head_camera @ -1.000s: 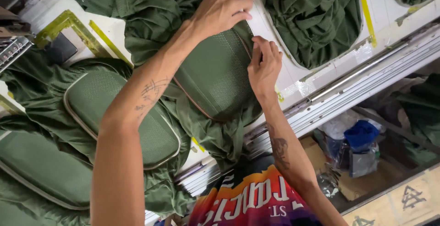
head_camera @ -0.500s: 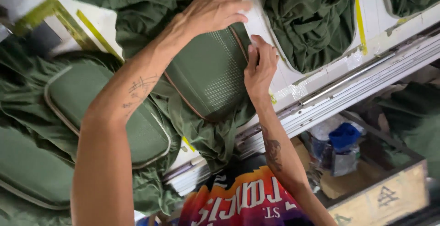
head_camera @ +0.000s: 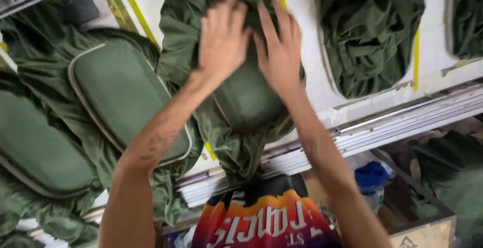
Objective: Loading and smoothing green fabric pieces onto the frames of an industrial embroidery machine.
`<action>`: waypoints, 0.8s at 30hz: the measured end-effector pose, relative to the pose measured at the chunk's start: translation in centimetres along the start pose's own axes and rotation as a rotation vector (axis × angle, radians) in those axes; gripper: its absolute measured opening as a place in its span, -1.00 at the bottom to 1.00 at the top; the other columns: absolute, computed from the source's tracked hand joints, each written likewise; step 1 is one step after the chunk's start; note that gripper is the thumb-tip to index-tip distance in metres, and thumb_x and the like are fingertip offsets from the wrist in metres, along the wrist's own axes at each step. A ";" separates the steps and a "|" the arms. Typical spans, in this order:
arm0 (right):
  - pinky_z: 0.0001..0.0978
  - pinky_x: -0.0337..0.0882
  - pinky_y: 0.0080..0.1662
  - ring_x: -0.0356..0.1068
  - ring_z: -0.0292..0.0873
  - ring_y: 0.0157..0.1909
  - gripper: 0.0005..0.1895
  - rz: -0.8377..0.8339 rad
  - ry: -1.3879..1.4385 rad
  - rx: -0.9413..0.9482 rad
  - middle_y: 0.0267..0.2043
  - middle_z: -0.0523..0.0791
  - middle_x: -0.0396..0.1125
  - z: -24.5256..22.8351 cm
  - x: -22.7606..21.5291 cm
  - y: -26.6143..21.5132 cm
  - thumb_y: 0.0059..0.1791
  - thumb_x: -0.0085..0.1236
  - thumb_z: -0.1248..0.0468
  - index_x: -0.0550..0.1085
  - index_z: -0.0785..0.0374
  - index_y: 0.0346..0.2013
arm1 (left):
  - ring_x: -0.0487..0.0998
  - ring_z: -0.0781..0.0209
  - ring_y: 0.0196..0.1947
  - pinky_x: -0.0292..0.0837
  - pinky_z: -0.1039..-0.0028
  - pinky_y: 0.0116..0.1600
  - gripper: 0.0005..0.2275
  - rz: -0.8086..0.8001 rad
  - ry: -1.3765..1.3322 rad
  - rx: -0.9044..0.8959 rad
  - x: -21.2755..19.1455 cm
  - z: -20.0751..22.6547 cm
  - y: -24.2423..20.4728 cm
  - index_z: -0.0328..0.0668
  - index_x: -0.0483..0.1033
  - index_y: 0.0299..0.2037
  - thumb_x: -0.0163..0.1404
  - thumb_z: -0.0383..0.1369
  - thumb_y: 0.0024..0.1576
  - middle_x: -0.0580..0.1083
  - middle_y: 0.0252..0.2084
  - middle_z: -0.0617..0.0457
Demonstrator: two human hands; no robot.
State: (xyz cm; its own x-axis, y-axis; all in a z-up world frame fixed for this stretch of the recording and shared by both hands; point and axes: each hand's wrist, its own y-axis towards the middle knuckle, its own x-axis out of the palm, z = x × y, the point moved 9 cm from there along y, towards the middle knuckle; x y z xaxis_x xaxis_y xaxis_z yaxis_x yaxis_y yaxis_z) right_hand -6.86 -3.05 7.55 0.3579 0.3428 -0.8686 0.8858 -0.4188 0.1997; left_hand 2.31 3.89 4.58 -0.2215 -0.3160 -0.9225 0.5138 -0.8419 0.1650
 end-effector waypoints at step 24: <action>-0.34 0.37 -0.40 0.38 -0.33 -0.53 -0.68 0.260 0.173 0.331 -0.56 -0.29 0.42 11.9 1.9 7.2 -0.11 0.49 0.17 0.46 0.11 -0.59 | -0.28 -0.12 0.60 -0.14 -0.47 0.52 -0.15 0.376 0.165 -0.347 4.5 -24.9 -3.0 0.38 0.09 0.54 0.19 0.55 0.29 -0.21 0.58 0.22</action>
State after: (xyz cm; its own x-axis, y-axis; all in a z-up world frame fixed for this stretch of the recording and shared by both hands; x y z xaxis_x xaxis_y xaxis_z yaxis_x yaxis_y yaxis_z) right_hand -3.34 -15.46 1.96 0.6250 0.3144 -0.7145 0.6281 -0.7461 0.2210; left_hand 20.45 15.94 -8.73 0.1488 -0.4715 -0.8692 0.7825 -0.4813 0.3950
